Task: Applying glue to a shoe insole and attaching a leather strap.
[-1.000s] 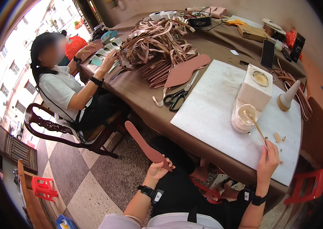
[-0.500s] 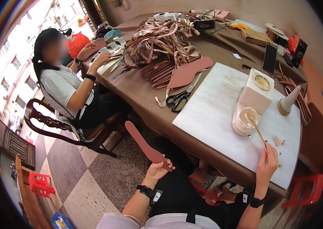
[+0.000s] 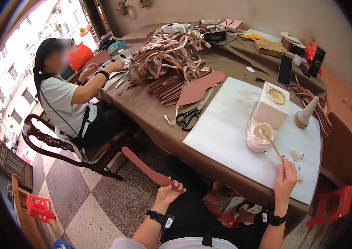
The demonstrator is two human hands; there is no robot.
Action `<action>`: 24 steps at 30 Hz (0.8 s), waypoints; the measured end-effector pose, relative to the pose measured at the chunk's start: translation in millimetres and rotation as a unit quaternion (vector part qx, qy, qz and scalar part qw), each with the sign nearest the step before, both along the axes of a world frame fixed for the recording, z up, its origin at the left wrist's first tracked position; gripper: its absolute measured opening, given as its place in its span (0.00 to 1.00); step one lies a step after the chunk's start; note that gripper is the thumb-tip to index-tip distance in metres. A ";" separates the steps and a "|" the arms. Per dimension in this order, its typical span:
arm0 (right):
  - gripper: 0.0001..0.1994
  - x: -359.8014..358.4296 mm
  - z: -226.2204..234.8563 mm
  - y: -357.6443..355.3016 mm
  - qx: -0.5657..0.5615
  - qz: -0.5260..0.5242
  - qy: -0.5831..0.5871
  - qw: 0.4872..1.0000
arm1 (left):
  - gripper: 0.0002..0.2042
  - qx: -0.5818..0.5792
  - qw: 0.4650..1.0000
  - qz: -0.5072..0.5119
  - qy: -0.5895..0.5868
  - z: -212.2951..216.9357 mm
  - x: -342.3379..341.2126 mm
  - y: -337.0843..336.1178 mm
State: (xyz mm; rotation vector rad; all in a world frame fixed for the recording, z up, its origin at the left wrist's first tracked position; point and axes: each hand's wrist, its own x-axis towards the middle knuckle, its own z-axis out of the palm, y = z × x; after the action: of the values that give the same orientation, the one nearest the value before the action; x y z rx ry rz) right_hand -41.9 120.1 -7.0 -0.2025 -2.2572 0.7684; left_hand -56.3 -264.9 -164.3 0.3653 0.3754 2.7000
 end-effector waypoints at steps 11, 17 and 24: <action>0.10 3.8 0.3 0.9 0.042 -0.016 0.022 0.999 | 0.12 0.176 0.917 -0.111 0.339 176.0 -32.2 39.2; 0.09 -3.9 2.2 -1.4 0.085 -0.035 0.046 0.995 | 0.09 0.307 0.778 -0.250 0.487 294.8 -28.8 104.4; 0.09 -2.7 7.7 5.8 0.122 -0.040 0.085 0.988 | 0.09 0.286 0.775 -0.323 0.463 335.4 -5.2 130.7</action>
State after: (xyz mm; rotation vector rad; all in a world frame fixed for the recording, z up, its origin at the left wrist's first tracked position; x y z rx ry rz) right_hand -44.7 125.9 0.7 -0.1050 -2.1425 0.4449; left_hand -61.4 -134.2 171.1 1.6621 -0.3186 1.7028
